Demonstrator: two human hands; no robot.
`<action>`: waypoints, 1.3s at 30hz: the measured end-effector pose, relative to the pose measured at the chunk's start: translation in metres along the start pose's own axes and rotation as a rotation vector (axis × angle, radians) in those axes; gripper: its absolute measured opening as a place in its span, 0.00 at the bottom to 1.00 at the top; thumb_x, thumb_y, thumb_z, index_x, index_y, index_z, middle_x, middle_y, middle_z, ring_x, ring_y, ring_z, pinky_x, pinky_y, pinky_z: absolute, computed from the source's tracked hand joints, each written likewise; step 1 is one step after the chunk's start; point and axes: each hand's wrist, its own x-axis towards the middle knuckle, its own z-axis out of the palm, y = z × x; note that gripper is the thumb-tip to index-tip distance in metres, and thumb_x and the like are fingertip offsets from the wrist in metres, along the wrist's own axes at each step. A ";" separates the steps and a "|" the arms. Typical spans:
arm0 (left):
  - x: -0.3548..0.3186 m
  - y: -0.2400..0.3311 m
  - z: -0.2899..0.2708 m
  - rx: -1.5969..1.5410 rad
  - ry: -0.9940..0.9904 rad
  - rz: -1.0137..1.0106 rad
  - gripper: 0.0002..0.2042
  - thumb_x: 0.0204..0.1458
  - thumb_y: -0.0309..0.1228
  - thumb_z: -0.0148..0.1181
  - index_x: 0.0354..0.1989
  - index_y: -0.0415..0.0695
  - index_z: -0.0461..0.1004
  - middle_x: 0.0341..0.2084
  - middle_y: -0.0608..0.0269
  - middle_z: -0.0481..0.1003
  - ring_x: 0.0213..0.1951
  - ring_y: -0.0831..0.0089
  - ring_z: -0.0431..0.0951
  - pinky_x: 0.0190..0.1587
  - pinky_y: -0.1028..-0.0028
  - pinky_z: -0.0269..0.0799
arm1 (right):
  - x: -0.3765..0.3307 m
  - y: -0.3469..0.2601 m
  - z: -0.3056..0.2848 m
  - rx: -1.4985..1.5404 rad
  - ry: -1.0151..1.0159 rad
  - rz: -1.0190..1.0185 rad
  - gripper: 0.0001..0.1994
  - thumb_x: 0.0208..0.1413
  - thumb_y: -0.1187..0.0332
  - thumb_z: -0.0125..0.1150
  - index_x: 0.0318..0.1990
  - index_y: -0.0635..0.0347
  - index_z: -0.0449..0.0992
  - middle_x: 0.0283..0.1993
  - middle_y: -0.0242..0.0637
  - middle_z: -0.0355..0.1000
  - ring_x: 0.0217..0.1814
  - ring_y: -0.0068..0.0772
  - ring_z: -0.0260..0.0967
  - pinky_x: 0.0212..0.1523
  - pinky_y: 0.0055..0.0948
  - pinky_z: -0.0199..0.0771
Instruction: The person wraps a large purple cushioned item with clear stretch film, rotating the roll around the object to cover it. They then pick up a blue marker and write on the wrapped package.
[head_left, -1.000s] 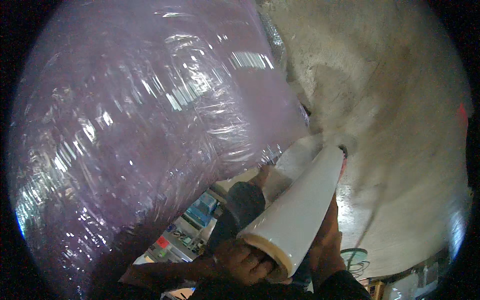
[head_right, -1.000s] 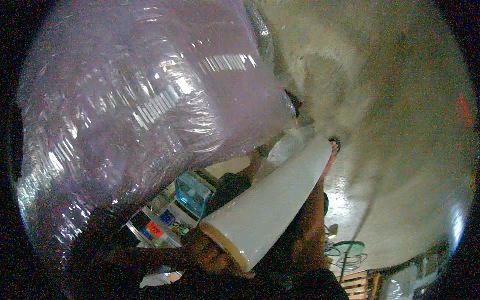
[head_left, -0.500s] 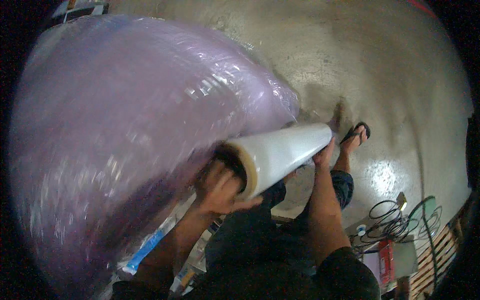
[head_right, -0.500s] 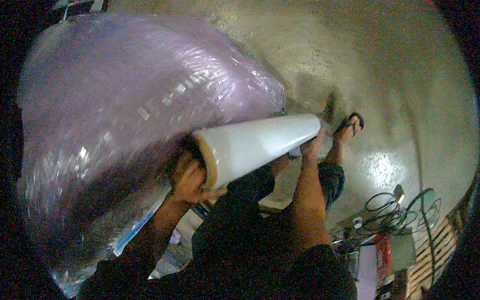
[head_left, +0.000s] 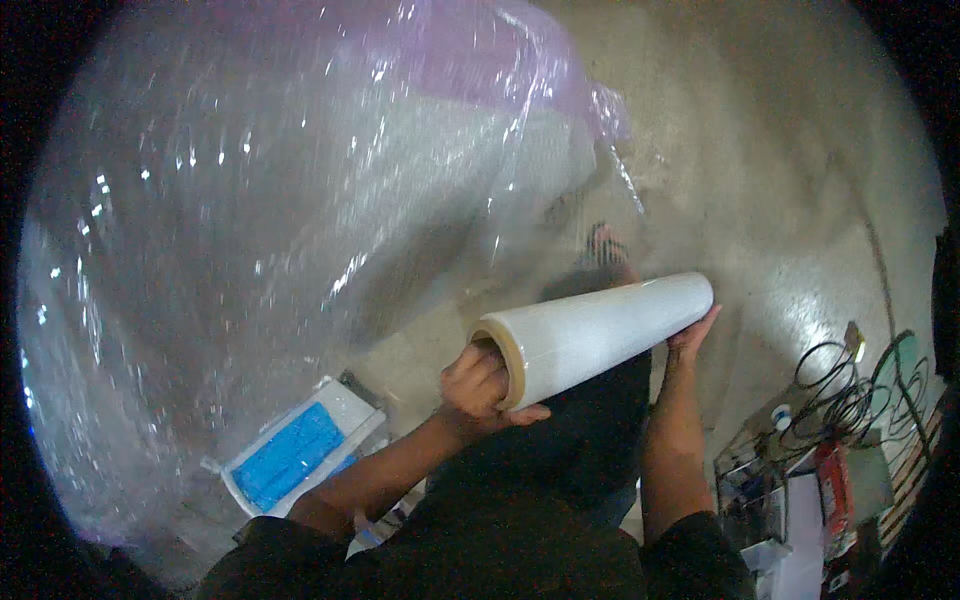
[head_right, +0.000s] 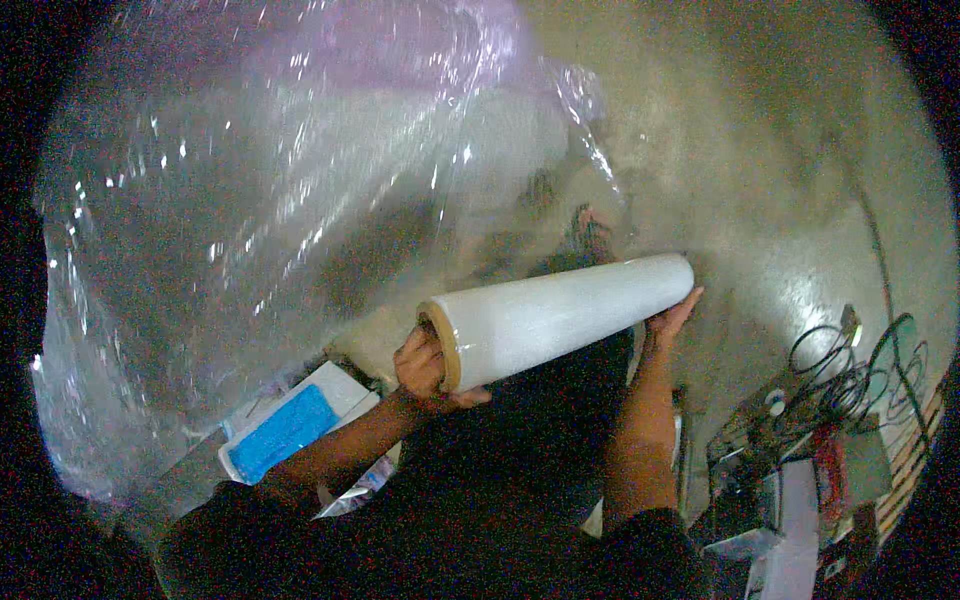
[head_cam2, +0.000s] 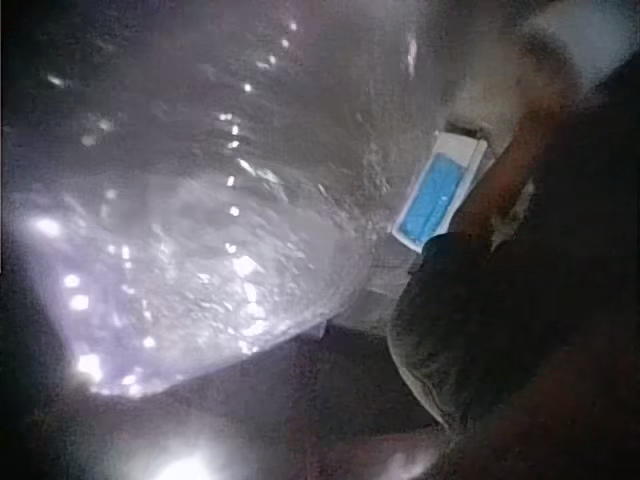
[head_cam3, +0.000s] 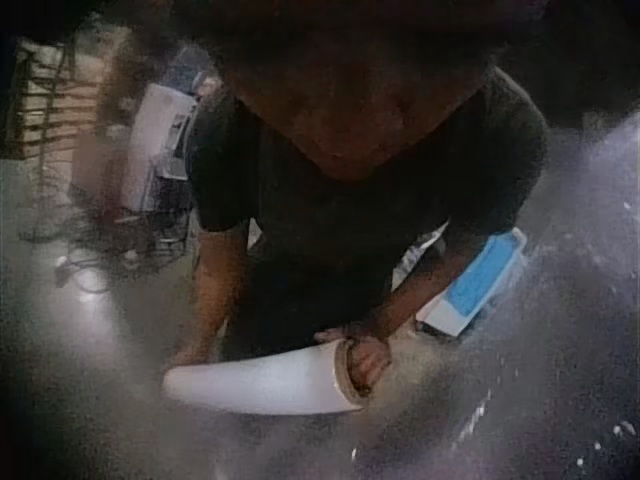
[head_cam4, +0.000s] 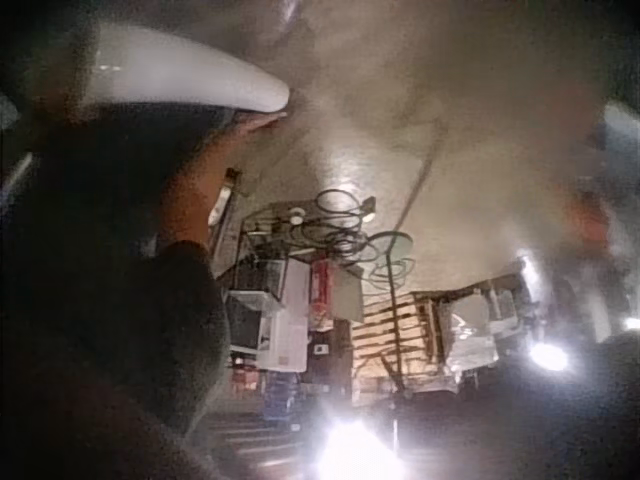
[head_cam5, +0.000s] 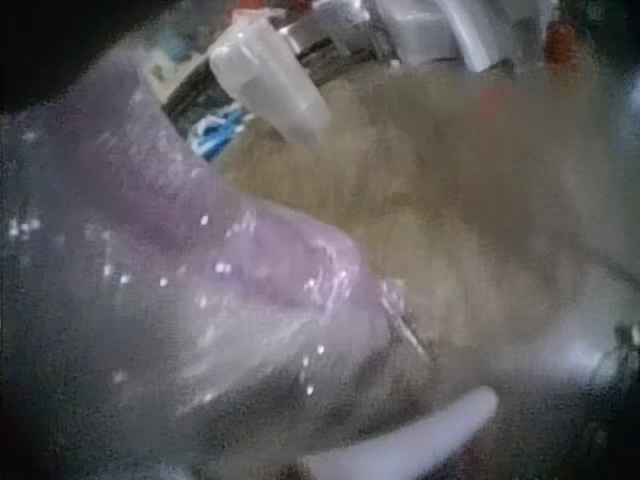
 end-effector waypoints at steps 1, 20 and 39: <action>-0.016 0.006 -0.002 -0.015 -0.005 0.009 0.30 0.39 0.59 0.75 0.35 0.40 0.82 0.33 0.56 0.79 0.37 0.56 0.79 0.38 0.62 0.78 | -0.014 0.002 -0.013 0.027 -0.035 0.023 0.42 0.63 0.28 0.38 0.70 0.53 0.63 0.71 0.42 0.64 0.71 0.49 0.62 0.68 0.53 0.64; -0.172 -0.066 -0.032 -0.059 -0.259 0.376 0.29 0.38 0.59 0.74 0.38 0.45 0.83 0.36 0.60 0.80 0.41 0.57 0.79 0.42 0.65 0.80 | -0.116 0.196 -0.170 0.208 0.048 -0.184 0.37 0.66 0.33 0.41 0.64 0.58 0.70 0.63 0.41 0.72 0.63 0.45 0.71 0.64 0.48 0.70; -0.197 -0.295 -0.017 0.346 -0.634 0.636 0.28 0.36 0.57 0.78 0.36 0.47 0.80 0.34 0.58 0.79 0.33 0.59 0.78 0.31 0.65 0.76 | 0.002 0.552 -0.044 0.637 0.179 0.044 0.36 0.60 0.34 0.50 0.61 0.56 0.72 0.60 0.39 0.73 0.59 0.45 0.70 0.61 0.46 0.70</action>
